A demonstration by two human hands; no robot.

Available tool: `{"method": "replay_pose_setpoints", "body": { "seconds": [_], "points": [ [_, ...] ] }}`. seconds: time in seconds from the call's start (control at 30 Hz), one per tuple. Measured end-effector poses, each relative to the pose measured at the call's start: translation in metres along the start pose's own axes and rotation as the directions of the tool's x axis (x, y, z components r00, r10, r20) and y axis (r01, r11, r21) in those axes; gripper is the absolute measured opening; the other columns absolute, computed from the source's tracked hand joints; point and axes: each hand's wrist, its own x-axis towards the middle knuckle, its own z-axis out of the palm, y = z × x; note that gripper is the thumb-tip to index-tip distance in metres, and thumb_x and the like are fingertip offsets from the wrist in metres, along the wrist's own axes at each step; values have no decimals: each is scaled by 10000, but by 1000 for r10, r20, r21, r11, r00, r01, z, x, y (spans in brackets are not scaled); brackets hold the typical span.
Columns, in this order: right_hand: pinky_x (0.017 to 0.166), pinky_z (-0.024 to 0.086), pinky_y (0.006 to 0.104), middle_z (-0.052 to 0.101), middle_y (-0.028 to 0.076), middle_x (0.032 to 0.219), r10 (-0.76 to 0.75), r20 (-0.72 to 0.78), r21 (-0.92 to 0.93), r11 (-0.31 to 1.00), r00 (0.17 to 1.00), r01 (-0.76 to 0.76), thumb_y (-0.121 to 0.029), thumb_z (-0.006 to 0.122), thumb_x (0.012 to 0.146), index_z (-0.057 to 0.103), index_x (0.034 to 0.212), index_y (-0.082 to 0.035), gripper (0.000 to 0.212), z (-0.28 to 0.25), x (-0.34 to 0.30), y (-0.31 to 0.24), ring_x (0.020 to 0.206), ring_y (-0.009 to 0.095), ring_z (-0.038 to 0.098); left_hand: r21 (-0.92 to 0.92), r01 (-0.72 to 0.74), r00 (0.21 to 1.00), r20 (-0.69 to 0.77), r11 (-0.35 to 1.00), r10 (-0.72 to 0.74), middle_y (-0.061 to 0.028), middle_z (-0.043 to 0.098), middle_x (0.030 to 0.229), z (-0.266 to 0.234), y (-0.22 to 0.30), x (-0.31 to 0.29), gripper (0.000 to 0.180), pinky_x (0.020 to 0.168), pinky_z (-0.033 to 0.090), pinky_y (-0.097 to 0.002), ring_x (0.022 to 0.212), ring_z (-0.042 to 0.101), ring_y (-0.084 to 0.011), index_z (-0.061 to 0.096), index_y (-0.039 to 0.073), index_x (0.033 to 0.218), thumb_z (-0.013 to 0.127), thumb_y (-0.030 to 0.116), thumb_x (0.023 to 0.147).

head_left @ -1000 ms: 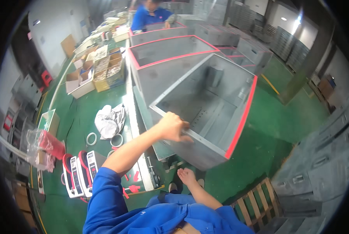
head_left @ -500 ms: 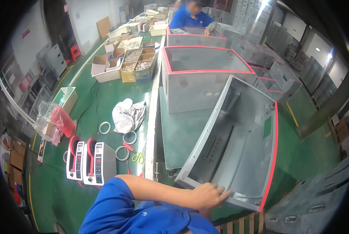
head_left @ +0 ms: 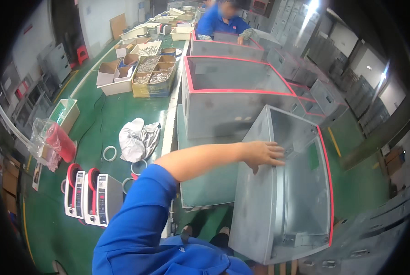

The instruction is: Applying red tape to the edges of metal enclosures.

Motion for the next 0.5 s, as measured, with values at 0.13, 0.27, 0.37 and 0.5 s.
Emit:
{"method": "replay_pose_setpoints", "body": {
  "seconds": [0.13, 0.27, 0.37, 0.5],
  "points": [
    [818, 459, 367, 559, 135, 1082, 18, -80, 26, 1000, 997, -16, -147, 522, 850, 492, 1145, 43, 352, -31, 18, -14, 949, 218, 564, 8, -204, 978, 46, 979, 203, -99, 496, 1238, 19, -5, 86, 845, 1082, 197, -452, 1268, 322, -297, 435, 126, 1281, 762, 410, 555],
    [810, 461, 366, 562, 133, 1069, 46, 20, 20, 999, 999, -47, -149, 521, 847, 499, 1133, 41, 344, -62, 61, -15, 939, 217, 565, -34, -323, 946, -29, 946, 323, -82, 578, 1104, 27, -7, 114, 725, 1010, 310, -429, 1168, 439, -284, 555, 100, 1158, 714, 498, 574],
    [804, 462, 366, 564, 131, 1059, 52, 24, 42, 998, 998, -53, -151, 520, 845, 504, 1124, 40, 338, -101, 95, -24, 932, 217, 565, -196, -43, 983, 167, 980, 76, -122, 627, 692, 33, 14, 136, 663, 593, 468, -416, 661, 608, -328, 520, 59, 1192, 640, 491, 703],
    [796, 464, 365, 567, 129, 1047, 65, 6, 70, 995, 998, -65, -153, 519, 842, 512, 1112, 38, 331, -150, 143, -46, 923, 216, 566, -183, 113, 889, 457, 977, -17, -134, 616, 660, 29, 31, 167, 653, 588, 480, -415, 674, 619, -324, 485, 61, 1216, 622, 470, 726]
  ]
}}
